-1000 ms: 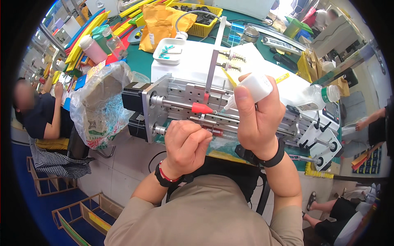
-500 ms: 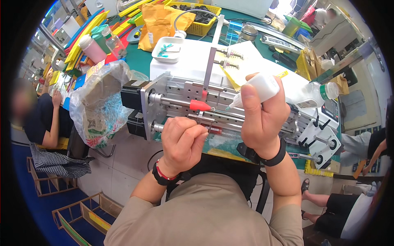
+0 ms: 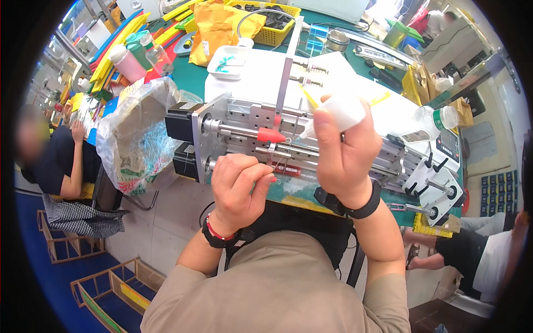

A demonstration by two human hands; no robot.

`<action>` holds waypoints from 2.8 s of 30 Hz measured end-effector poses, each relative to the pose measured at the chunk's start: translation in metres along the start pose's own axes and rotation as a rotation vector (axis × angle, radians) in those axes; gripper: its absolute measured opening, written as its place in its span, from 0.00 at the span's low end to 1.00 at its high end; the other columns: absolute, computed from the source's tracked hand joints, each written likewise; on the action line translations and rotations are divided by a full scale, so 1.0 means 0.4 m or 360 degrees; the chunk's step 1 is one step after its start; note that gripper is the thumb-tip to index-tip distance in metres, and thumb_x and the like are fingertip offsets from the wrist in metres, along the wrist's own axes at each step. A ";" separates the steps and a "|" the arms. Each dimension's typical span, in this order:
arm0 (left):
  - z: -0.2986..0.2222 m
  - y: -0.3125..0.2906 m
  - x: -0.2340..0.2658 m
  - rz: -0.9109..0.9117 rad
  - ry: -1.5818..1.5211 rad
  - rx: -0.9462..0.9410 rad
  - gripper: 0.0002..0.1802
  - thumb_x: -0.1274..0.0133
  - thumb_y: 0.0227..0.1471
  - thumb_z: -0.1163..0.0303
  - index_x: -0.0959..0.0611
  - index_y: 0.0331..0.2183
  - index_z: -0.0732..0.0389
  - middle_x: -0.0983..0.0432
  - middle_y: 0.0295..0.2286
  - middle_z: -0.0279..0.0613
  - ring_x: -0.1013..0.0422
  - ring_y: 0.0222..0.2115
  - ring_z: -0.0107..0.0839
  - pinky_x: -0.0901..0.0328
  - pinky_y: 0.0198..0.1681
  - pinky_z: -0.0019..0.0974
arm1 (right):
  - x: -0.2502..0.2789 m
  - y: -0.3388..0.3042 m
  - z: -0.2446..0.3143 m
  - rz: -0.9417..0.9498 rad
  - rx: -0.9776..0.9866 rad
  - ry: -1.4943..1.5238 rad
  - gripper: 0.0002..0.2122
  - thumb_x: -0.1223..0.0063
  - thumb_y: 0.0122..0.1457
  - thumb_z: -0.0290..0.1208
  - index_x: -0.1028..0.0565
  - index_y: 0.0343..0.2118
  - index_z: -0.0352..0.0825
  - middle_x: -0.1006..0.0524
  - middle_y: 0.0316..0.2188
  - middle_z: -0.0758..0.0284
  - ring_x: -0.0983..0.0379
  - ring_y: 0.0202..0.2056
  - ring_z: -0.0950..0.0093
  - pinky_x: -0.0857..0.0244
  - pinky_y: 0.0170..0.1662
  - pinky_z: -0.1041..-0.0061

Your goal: Glue and assemble small electronic or mechanical components using a jig and adhesive.

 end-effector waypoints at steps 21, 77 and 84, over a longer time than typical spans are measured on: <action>-0.009 0.016 -0.003 0.0368 -0.0036 0.0275 0.06 0.33 0.50 0.79 0.13 0.32 0.59 0.19 0.34 0.37 0.26 0.36 0.41 0.36 0.42 0.43 | 0.047 -0.216 -0.053 0.0006 -0.0189 0.0161 0.12 0.36 0.67 0.29 0.21 0.46 0.25 0.18 0.35 0.62 0.22 0.28 0.75 0.29 0.34 0.77; -0.114 -0.115 -0.041 0.0369 0.0302 0.0208 0.11 0.37 0.51 0.84 0.17 0.38 0.62 0.17 0.44 0.46 0.25 0.30 0.48 0.35 0.32 0.45 | 0.473 -0.127 0.025 -0.1156 0.0084 -0.0259 0.17 0.45 0.73 0.39 0.23 0.50 0.25 0.22 0.32 0.68 0.34 0.25 0.83 0.41 0.26 0.81; -0.122 -0.100 -0.062 0.0367 0.0202 0.0083 0.11 0.38 0.53 0.83 0.18 0.40 0.62 0.18 0.39 0.44 0.23 0.33 0.46 0.35 0.34 0.44 | 0.604 0.102 -0.011 -0.1017 0.0421 -0.0888 0.15 0.42 0.74 0.39 0.19 0.48 0.29 0.21 0.29 0.70 0.31 0.25 0.84 0.37 0.29 0.79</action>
Point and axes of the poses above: each hand's wrist, its own y-axis towards the middle knuckle, its own x-axis out of the back of the hand, z = x × y, the point moved 7 cm from there along y, towards the middle knuckle
